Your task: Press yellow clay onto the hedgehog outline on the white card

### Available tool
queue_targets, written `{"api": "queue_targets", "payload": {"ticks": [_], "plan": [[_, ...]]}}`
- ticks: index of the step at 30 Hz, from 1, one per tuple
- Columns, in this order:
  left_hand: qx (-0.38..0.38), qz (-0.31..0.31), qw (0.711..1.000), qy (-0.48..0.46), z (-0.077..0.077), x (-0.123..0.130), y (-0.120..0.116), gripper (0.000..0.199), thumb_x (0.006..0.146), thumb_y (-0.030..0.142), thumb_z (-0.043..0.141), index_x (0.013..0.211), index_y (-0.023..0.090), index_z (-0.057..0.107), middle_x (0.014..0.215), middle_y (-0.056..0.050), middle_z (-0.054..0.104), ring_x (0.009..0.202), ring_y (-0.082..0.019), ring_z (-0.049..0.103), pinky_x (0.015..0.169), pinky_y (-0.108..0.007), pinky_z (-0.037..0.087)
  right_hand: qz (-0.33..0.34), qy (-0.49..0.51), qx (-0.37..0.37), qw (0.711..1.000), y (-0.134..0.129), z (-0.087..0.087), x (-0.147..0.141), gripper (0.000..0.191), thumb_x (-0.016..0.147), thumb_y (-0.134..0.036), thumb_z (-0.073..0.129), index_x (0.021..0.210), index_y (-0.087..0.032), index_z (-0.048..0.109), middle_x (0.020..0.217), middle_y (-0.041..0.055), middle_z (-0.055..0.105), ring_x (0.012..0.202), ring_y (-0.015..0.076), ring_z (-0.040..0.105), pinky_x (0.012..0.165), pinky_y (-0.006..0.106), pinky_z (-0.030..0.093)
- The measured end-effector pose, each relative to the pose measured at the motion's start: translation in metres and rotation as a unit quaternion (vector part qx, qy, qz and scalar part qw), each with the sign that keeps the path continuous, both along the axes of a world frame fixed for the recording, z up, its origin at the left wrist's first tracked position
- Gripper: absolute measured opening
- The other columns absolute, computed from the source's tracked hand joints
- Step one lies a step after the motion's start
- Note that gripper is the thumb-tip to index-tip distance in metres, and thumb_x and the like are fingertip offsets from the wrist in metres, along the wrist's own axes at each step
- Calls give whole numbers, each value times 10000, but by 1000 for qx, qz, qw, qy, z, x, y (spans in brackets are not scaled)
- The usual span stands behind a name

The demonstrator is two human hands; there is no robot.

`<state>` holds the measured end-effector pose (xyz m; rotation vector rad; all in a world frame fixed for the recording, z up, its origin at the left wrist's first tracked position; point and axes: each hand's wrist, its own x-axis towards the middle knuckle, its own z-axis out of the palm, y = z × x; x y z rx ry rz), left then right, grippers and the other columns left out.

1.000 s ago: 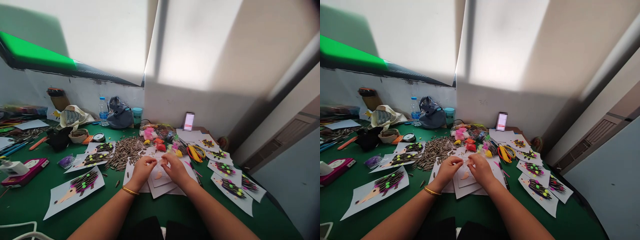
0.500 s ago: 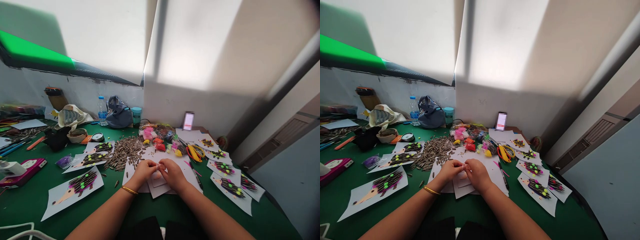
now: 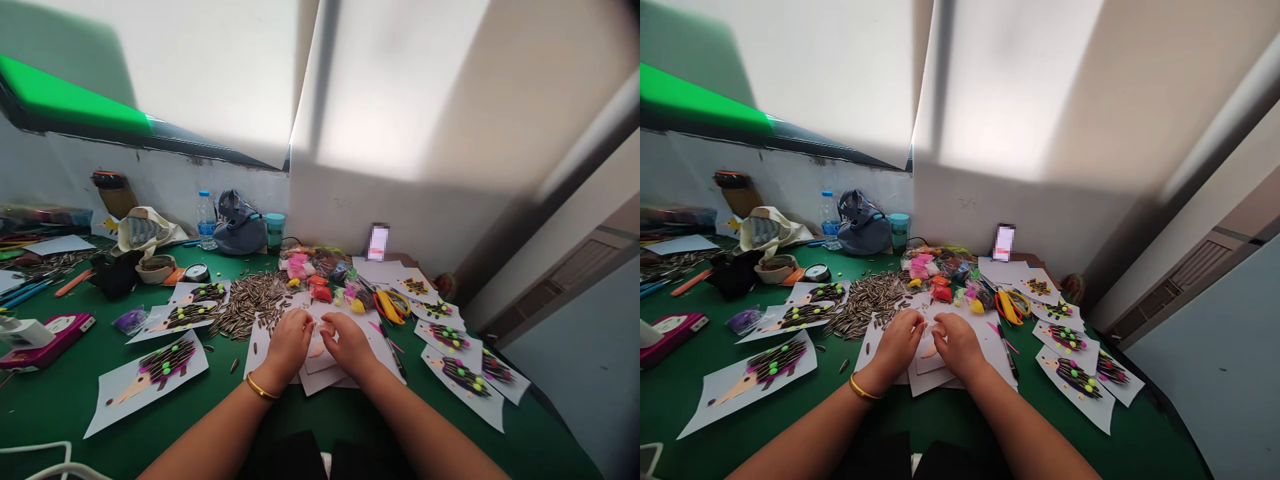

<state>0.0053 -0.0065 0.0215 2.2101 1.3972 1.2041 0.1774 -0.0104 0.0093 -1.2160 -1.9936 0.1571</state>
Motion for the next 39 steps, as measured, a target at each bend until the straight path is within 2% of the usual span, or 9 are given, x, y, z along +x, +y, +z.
{"api": "queue_targets", "payload": {"ticks": [5,10,16,20,23,26,29,35,39], "plan": [[-45,-13,987,-152,1,-3,5,137,870,304,569,831,204,655,878,-46,649,877,-207,594,822,-345,464,-10,-4,-23,1000,5,1,11,273,880,-279,582,1141,-215,626,1047,88,683,959,239,631,851,379,507],[-177,-34,909,-376,-5,-1,16,264,704,351,732,897,178,682,907,-63,714,873,-214,659,813,-344,505,-47,-35,-21,998,32,3,21,248,874,-204,583,1106,-211,671,1023,94,631,921,219,613,815,348,513],[-270,-54,849,-451,0,0,15,524,668,420,766,1096,164,607,858,-72,737,779,-185,677,753,-333,513,-105,-92,-10,990,63,0,28,391,825,-75,537,1165,-232,650,1053,101,636,939,230,615,835,341,507],[-261,-69,859,-436,1,0,12,507,696,416,753,1102,151,605,687,-5,668,678,-150,640,672,-278,489,-87,-72,11,993,51,5,27,403,825,-83,524,1191,-212,636,1127,120,610,1028,257,585,904,392,490],[-244,-101,862,-434,0,2,10,520,631,338,811,1075,158,609,699,23,639,697,-129,621,680,-245,471,-41,8,15,999,27,12,23,317,853,-118,514,1114,-217,664,1085,97,608,1001,231,583,908,384,489],[-281,-126,856,-416,-2,5,8,573,691,366,775,1173,141,561,751,-15,683,716,-145,636,715,-275,485,47,89,-40,994,0,20,14,252,885,-185,543,1104,-234,658,1081,70,601,852,171,592,802,323,517],[-296,-145,869,-369,-4,6,5,616,765,443,707,1250,114,517,724,-34,690,693,-166,639,701,-304,495,89,112,-80,987,-19,26,6,205,881,-248,607,1075,-251,674,980,47,607,888,181,578,762,298,502],[-287,-191,878,-331,-6,5,4,665,724,430,762,1258,116,522,670,15,635,655,-148,610,641,-258,472,103,151,-83,980,-23,22,-3,103,886,-301,627,863,-230,697,832,19,568,763,151,544,683,272,460],[-267,-197,892,-307,-8,5,7,565,832,498,616,1238,112,540,751,-39,682,708,-178,649,673,-295,504,105,153,-72,980,-22,21,-1,98,885,-278,612,817,-215,644,813,12,575,764,151,539,683,270,445]]}}
